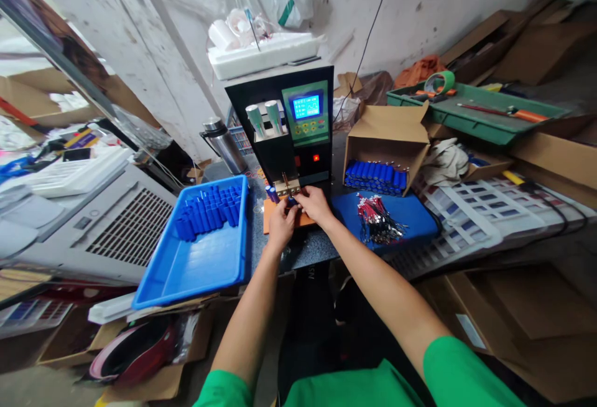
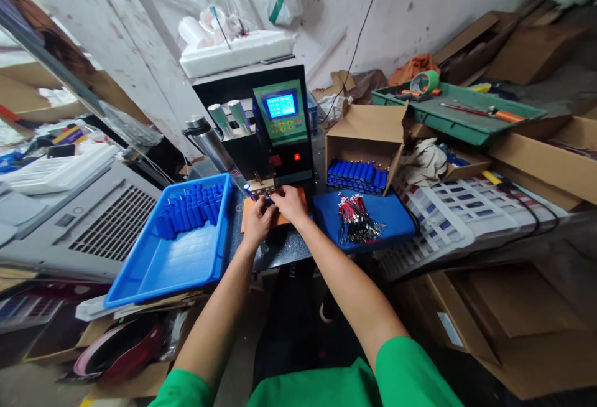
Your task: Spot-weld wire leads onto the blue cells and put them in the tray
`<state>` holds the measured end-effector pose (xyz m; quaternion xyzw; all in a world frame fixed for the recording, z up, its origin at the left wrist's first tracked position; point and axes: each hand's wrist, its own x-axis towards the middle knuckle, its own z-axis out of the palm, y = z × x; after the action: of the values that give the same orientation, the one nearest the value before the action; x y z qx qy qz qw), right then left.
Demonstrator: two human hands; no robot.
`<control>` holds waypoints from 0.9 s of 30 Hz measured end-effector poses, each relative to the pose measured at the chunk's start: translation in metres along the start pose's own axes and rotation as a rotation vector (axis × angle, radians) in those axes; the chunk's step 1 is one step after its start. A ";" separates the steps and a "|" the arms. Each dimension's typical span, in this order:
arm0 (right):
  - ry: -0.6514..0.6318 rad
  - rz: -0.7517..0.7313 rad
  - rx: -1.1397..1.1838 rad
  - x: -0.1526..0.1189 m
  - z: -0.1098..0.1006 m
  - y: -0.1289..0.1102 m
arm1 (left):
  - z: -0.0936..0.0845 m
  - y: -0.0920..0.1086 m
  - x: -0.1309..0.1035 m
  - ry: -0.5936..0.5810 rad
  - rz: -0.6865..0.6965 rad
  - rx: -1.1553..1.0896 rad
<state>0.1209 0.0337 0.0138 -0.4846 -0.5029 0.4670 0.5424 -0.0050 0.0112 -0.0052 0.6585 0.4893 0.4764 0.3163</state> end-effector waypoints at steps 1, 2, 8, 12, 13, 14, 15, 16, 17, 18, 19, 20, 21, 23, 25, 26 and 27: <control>-0.001 0.010 0.002 0.000 0.000 0.000 | 0.000 0.000 0.000 0.004 -0.003 0.009; -0.002 0.023 0.002 0.000 -0.001 0.001 | 0.000 0.001 0.000 0.009 -0.006 0.016; 0.004 -0.007 -0.076 -0.013 -0.007 -0.003 | -0.001 0.004 -0.001 0.011 0.007 0.039; 0.000 -0.107 -0.164 -0.030 -0.015 -0.012 | -0.001 0.006 -0.005 0.027 0.016 0.042; 0.000 -0.122 -0.192 -0.033 -0.016 -0.014 | 0.000 0.006 -0.006 0.035 0.017 0.051; -0.002 -0.130 -0.222 -0.036 -0.017 -0.016 | 0.000 0.006 -0.008 0.043 0.025 0.073; -0.006 -0.131 -0.253 -0.038 -0.017 -0.019 | 0.000 0.006 -0.008 0.051 0.046 0.111; -0.012 -0.126 -0.286 -0.040 -0.017 -0.020 | 0.000 0.005 -0.009 0.059 0.079 0.159; -0.016 -0.116 -0.318 -0.042 -0.017 -0.022 | 0.000 0.005 -0.010 0.070 0.122 0.207; -0.019 -0.103 -0.348 -0.043 -0.016 -0.024 | 0.000 0.004 -0.010 0.083 0.167 0.249; -0.016 -0.087 -0.372 -0.044 -0.015 -0.025 | 0.000 0.004 -0.011 0.090 0.211 0.281; -0.006 -0.068 -0.386 -0.045 -0.014 -0.025 | -0.001 0.003 -0.011 0.093 0.250 0.304; 0.000 -0.048 -0.385 -0.045 -0.013 -0.025 | -0.001 0.003 -0.011 0.090 0.284 0.324; 0.012 -0.002 -0.331 -0.045 -0.015 -0.023 | -0.003 0.001 -0.010 0.080 0.358 0.369; 0.035 0.004 -0.253 -0.044 -0.025 -0.018 | -0.004 0.000 -0.009 0.157 0.409 0.407; 0.055 -0.012 -0.219 -0.043 -0.034 -0.015 | -0.005 -0.001 -0.008 0.190 0.416 0.402; 0.086 -0.036 -0.194 -0.043 -0.046 -0.012 | -0.005 0.000 -0.007 0.214 0.419 0.392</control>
<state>0.1641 -0.0124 0.0208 -0.5453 -0.5307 0.3852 0.5222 -0.0105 0.0042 -0.0059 0.7395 0.4560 0.4946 0.0246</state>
